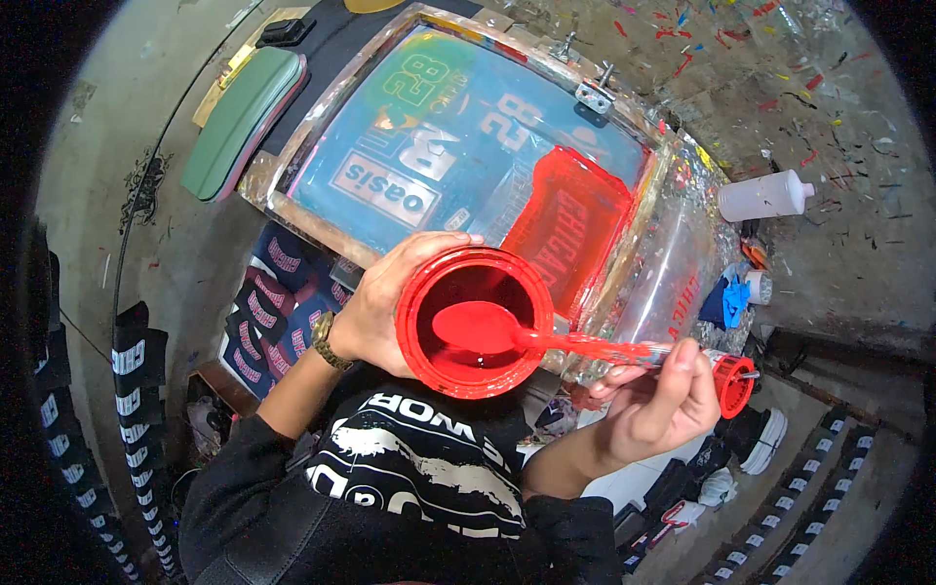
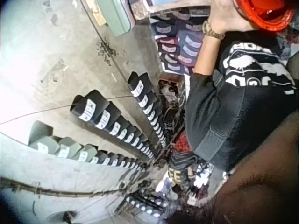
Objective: The person mixes red ink in a container using a small spatula and transfers some ink between two containers on a work table.
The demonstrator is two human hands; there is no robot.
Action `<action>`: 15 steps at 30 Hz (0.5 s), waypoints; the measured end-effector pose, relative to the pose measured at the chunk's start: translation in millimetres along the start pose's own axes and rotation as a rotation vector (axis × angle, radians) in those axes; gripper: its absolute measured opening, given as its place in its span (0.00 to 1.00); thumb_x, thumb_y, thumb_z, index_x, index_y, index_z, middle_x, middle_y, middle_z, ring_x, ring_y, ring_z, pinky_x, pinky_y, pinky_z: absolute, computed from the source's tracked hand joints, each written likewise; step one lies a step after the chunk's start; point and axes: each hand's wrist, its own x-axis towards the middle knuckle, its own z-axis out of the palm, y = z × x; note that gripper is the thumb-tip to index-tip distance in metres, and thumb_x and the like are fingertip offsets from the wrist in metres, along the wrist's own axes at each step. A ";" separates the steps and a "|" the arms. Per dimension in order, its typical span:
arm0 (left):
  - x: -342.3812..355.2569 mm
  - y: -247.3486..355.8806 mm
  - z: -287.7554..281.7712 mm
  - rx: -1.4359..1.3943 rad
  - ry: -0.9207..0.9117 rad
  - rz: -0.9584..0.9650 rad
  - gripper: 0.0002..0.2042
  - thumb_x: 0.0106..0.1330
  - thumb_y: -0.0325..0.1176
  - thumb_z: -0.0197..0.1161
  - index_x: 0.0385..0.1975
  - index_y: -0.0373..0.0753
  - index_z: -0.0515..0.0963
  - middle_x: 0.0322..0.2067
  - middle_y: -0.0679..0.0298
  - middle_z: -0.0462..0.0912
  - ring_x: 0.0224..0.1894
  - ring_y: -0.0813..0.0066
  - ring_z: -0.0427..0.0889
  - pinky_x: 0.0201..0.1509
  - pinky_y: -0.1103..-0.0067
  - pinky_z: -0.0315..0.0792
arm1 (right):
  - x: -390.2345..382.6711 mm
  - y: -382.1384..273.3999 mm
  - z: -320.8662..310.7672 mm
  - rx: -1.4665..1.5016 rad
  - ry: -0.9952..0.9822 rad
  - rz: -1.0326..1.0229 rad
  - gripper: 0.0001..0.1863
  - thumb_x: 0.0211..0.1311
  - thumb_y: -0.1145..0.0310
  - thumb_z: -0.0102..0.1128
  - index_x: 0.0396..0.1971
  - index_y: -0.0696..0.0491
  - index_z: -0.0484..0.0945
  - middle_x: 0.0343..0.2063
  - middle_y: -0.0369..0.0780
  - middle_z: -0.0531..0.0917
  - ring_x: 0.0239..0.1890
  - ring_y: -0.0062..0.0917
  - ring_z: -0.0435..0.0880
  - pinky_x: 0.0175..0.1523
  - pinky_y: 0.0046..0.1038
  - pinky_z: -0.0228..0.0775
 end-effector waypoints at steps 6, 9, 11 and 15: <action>1.5 1.8 2.5 0.007 0.023 0.022 0.53 0.34 0.49 0.85 0.64 0.31 0.68 0.61 0.48 0.76 0.62 0.51 0.79 0.67 0.61 0.69 | 5.8 6.3 -4.1 0.062 0.077 0.048 0.14 0.77 0.67 0.53 0.29 0.57 0.76 0.11 0.39 0.75 0.07 0.19 0.69 0.08 0.24 0.60; 0.7 2.9 1.6 0.015 0.026 0.023 0.53 0.34 0.49 0.84 0.64 0.31 0.68 0.61 0.48 0.76 0.62 0.51 0.79 0.66 0.62 0.70 | 5.9 7.0 -1.6 0.094 0.047 0.053 0.14 0.77 0.66 0.53 0.29 0.56 0.76 0.11 0.38 0.75 0.07 0.19 0.69 0.07 0.24 0.59; 0.5 3.0 1.4 0.019 0.007 0.016 0.53 0.34 0.49 0.84 0.65 0.31 0.68 0.61 0.49 0.76 0.62 0.51 0.78 0.66 0.62 0.70 | 4.7 4.7 1.1 0.065 0.057 0.069 0.14 0.76 0.66 0.53 0.29 0.56 0.76 0.11 0.38 0.75 0.07 0.19 0.69 0.07 0.24 0.59; 3.4 2.0 3.3 0.012 -0.008 0.018 0.53 0.34 0.48 0.84 0.65 0.31 0.68 0.60 0.49 0.76 0.62 0.51 0.78 0.66 0.62 0.70 | 4.5 2.3 -0.6 0.083 0.057 0.063 0.14 0.76 0.65 0.54 0.28 0.56 0.77 0.11 0.38 0.74 0.07 0.19 0.69 0.07 0.24 0.59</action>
